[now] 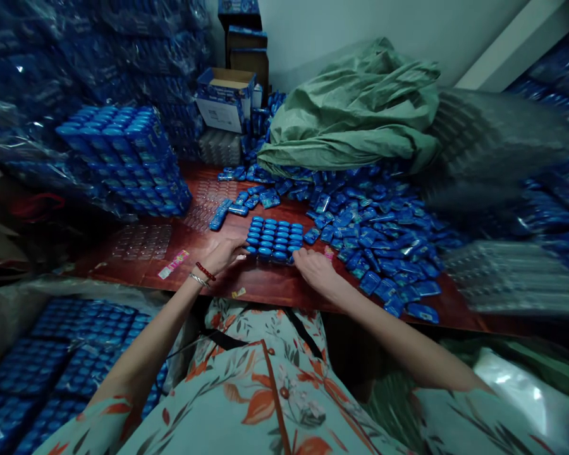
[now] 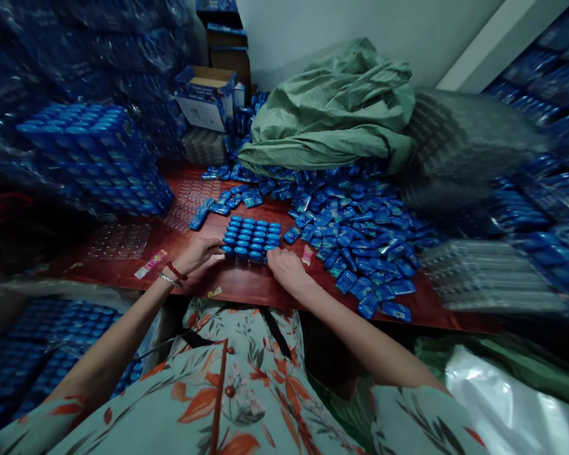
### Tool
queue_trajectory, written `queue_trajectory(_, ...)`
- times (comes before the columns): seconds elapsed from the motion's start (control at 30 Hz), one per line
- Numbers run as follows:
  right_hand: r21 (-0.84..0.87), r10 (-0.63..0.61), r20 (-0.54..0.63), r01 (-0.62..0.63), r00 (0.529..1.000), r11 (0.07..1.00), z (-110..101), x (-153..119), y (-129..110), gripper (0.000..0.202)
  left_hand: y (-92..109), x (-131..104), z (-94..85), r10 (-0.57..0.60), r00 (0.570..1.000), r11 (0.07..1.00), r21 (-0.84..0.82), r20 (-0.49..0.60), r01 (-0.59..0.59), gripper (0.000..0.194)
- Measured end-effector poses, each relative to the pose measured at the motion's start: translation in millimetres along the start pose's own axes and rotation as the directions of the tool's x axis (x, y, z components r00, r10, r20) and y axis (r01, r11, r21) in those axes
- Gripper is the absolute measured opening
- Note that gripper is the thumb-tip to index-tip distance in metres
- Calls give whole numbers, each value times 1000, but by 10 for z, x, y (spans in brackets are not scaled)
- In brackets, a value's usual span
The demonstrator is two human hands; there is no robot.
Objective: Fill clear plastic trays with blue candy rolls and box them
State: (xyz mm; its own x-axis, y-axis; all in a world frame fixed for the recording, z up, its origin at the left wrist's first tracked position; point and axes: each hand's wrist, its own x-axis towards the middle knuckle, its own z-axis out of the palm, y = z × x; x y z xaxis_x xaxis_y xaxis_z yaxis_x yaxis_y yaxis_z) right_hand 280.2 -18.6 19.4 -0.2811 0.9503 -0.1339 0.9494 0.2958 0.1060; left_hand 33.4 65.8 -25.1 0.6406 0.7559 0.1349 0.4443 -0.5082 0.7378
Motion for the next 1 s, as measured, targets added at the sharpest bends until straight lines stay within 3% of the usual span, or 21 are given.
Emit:
queue_trajectory(0.13, 7, -1, 20, 1, 1000, 1000, -23, 92, -57, 29, -10, 85, -40, -71, 997, 997, -33, 33, 72, 13)
queue_trajectory(0.33, 31, -32, 42, 30, 999, 999, 46, 182, 129, 30, -71, 208, -110, -211, 977, 974, -81, 28, 212, 25)
queue_trajectory(0.43, 5, 32, -18, -32, 999, 999, 127, 120, 140, 42, -74, 215, -185, -262, 964, 960, -92, 35, 264, 36)
queue_trajectory(0.5, 22, 123, -100, -121, 987, 992, 155, 75, 108, 50, -49, 218, -244, -259, 965, 965, -54, -52, 256, 36)
queue_trajectory(0.6, 176, 289, -281, -247, 915, 953, 96, 109, 84, 52, 32, 292, -281, -225, 948, 972, 11, -223, 233, 38)
queue_trajectory(0.7, 359, 364, -468, -203, 805, 911, -35, 307, 89, 50, 162, 464, -167, -158, 948, 983, 47, -276, 178, 41)
queue_trajectory(0.77, 398, 382, -516, -181, 767, 899, -71, 488, 56, 54, 259, 581, -5, -122, 948, 977, 132, -295, 167, 46)
queue_trajectory(0.83, 389, 393, -476, -213, 787, 896, -17, 660, -16, 57, 342, 659, 186, -118, 944, 942, 265, -309, 205, 51)
queue_trajectory(0.9, 368, 373, -370, -235, 851, 900, 112, 796, -85, 54, 395, 697, 352, -139, 942, 894, 370, -306, 252, 51)
queue_trajectory(1.0, 309, 267, -322, -165, 908, 937, 331, 920, -68, 52, 402, 725, 466, -159, 946, 882, 390, -282, 265, 49)
